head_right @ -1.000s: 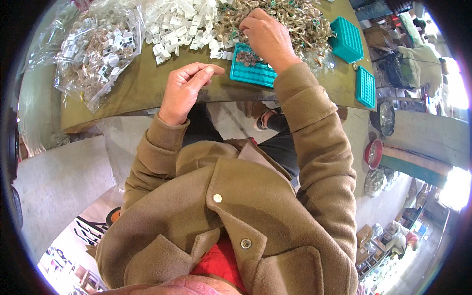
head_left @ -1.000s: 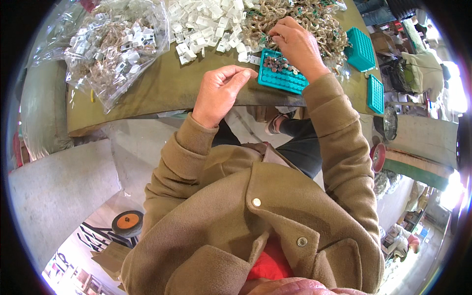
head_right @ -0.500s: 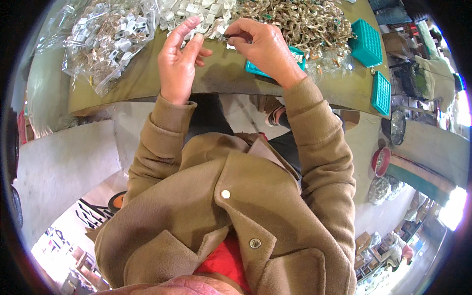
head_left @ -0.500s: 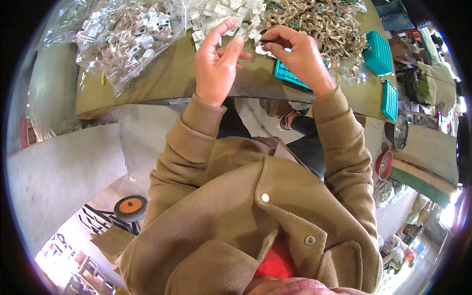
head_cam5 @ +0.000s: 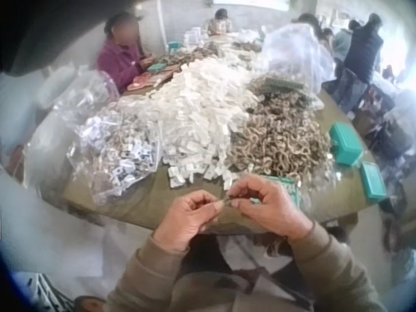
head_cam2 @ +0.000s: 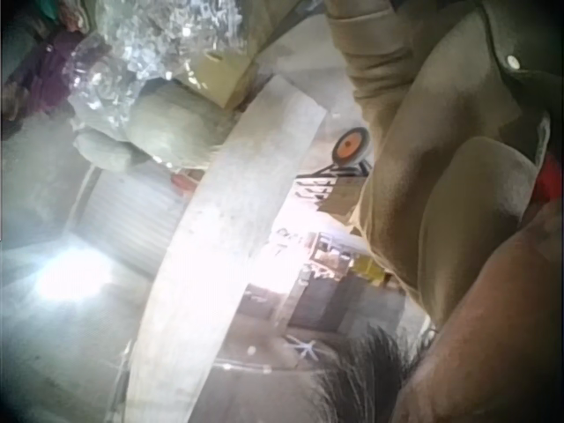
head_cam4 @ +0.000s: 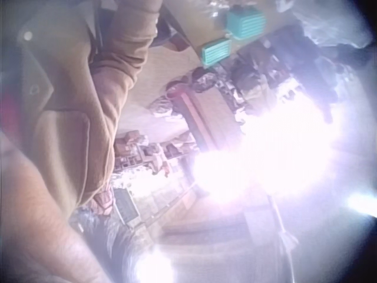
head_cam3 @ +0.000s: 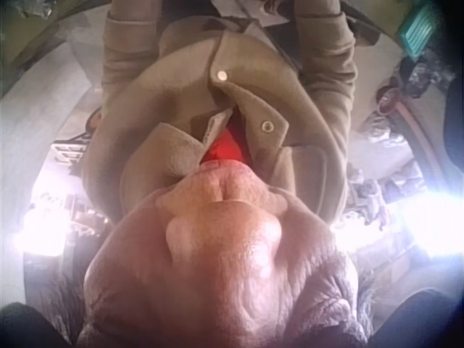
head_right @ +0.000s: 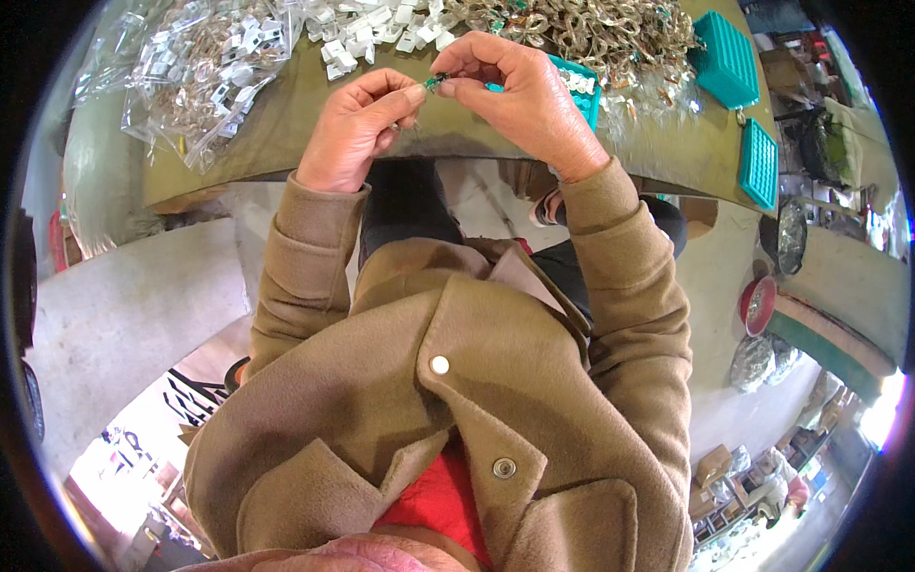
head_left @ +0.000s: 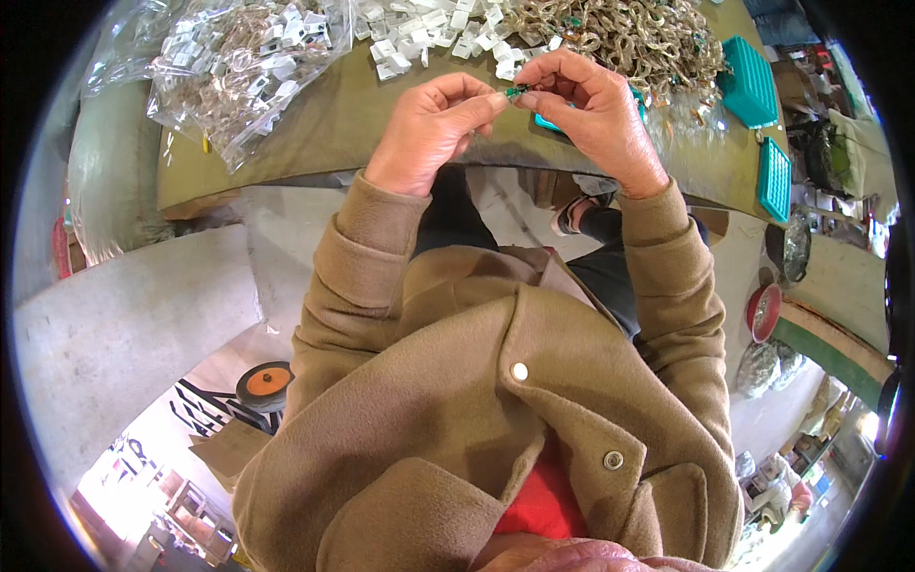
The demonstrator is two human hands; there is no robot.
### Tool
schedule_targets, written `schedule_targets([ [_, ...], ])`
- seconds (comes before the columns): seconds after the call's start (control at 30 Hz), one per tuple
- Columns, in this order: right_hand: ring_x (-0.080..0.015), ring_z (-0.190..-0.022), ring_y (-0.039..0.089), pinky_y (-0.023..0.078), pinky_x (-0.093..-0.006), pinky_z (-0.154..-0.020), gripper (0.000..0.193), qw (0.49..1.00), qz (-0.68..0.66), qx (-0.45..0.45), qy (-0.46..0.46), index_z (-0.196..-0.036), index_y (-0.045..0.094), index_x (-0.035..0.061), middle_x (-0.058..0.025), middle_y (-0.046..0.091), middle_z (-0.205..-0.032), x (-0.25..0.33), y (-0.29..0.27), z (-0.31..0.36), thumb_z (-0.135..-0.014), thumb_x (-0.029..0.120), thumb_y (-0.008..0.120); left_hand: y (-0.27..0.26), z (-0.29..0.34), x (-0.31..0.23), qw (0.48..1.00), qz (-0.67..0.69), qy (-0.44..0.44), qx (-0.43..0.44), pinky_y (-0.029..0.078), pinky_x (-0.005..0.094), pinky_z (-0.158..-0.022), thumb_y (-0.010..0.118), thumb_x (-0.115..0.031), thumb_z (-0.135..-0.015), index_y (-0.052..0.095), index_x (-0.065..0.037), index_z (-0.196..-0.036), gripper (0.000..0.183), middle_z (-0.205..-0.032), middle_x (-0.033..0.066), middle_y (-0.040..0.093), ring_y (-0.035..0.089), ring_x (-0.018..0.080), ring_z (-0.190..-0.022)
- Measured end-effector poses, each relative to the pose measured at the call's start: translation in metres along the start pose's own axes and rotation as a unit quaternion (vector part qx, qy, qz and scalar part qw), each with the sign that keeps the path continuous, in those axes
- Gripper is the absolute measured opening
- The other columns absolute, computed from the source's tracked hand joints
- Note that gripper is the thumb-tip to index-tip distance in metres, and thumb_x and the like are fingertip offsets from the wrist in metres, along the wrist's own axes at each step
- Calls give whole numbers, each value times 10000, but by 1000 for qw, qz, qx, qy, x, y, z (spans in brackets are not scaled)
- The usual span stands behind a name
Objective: The person repeatedly picks small white plastic housings and metal contacts from a teal tray, inserts the contacts into the housings, and places the assembled units on the table. The process is repeated continuously with both hands.
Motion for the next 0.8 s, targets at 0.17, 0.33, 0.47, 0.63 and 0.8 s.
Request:
schedule_targets([
  [0.17, -170, -829, 642, 525, -308, -725, 226, 956, 248, 0, -160, -1078, 639, 46, -52, 647, -926, 22, -2, 15, -853, 30, 644, 13, 6, 16, 988, 132, -80, 22, 261, 159, -422, 641, -131, -914, 649, -53, -956, 88, -658, -71, 481, 327, -8, -475],
  [0.33, -120, -745, 599, 502, -265, -661, 257, 980, 79, -184, -5, -1082, 636, 39, -22, 630, -889, -4, -12, 37, -841, 75, 718, 24, 5, 19, 986, 147, -9, -74, 261, 157, -429, 641, -88, -905, 654, -48, -979, 86, -663, -77, 496, 353, -13, -494],
  [0.47, -46, -660, 536, 444, -202, -611, 152, 954, -201, -170, 144, -967, 659, 13, 13, 624, -798, -41, -1, 52, -870, 107, 728, 45, 6, 21, 989, 82, 89, -86, 319, 160, -492, 648, -45, -901, 653, -39, -969, 68, -725, -66, 570, 443, -4, -576],
  [0.63, -67, -654, 556, 468, -225, -610, 82, 879, -418, -171, 152, -972, 628, 40, -2, 634, -849, -48, 7, 55, -904, 63, 667, 54, 14, 10, 965, -87, 206, -139, 384, 171, -533, 645, -2, -897, 642, -15, -957, 61, -735, -56, 576, 484, 2, -626],
  [0.8, -97, -685, 604, 533, -252, -646, 69, 841, -483, -183, 162, -991, 573, 67, -7, 619, -861, -41, 5, 57, -939, 65, 619, 49, 7, 0, 952, -203, 193, -122, 394, 161, -542, 655, -22, -902, 665, -26, -982, 81, -797, -50, 612, 505, 9, -647],
])
Point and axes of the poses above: each hand's wrist, its own z-axis away from the middle knuckle, its own y-axis out of the palm, x = y × z, the point moved 7 cm from there along -z, towards the middle knuckle
